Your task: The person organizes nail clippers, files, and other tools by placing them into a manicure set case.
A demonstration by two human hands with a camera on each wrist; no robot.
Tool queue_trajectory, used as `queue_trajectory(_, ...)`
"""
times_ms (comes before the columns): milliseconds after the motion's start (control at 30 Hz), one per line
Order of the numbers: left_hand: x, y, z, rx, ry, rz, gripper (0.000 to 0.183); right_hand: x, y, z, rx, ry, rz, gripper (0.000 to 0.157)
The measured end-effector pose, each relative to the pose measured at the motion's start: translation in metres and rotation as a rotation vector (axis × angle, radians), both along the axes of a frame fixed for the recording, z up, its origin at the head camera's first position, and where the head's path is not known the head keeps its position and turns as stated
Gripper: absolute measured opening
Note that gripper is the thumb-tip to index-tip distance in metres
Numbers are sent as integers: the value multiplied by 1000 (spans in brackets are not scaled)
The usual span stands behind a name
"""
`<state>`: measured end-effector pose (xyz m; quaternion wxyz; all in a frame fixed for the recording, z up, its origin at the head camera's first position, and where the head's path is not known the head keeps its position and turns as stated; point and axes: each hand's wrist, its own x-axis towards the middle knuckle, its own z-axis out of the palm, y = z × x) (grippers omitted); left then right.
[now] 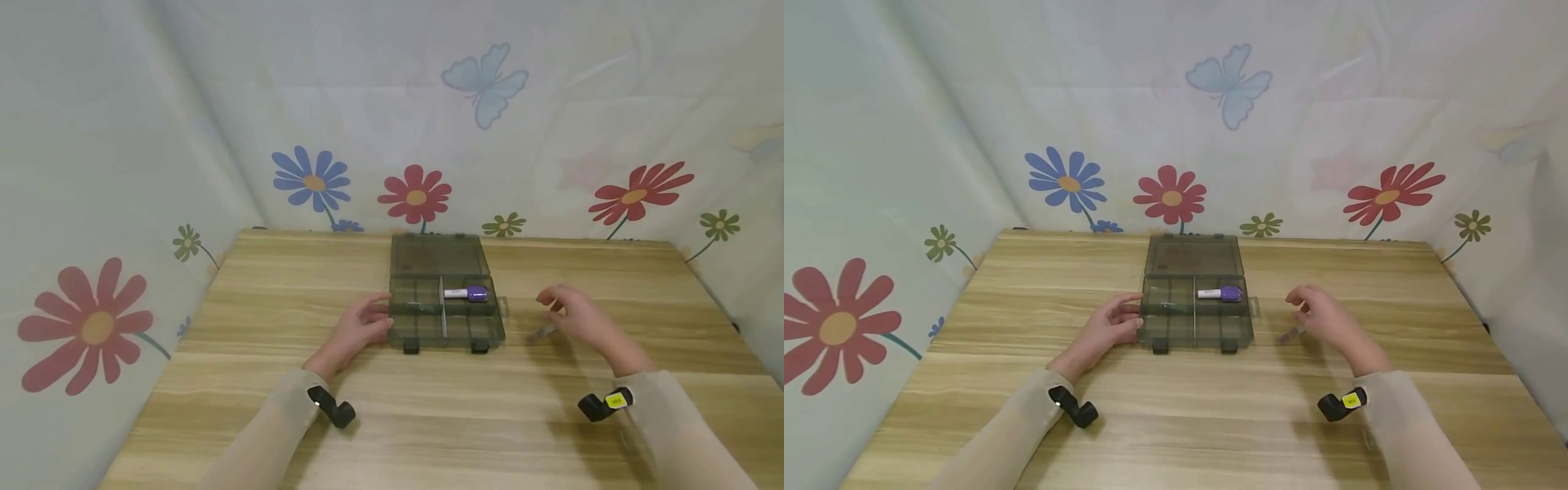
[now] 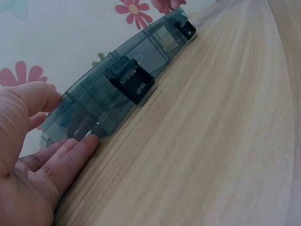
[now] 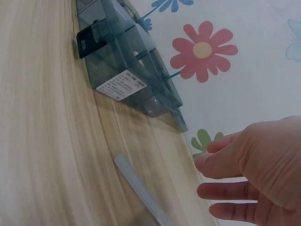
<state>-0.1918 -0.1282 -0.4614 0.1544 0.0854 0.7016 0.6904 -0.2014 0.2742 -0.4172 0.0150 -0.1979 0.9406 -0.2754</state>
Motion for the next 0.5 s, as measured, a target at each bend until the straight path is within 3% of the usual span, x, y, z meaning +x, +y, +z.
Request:
queue_trajectory(367,0,0,3,-16,-2,-2,56,-1,6,-10,61,-68,-30,18)
queue_trajectory(500,-4,-1,-8,-10,-1,0,57,-2,9,-16,79,-62,-7,16)
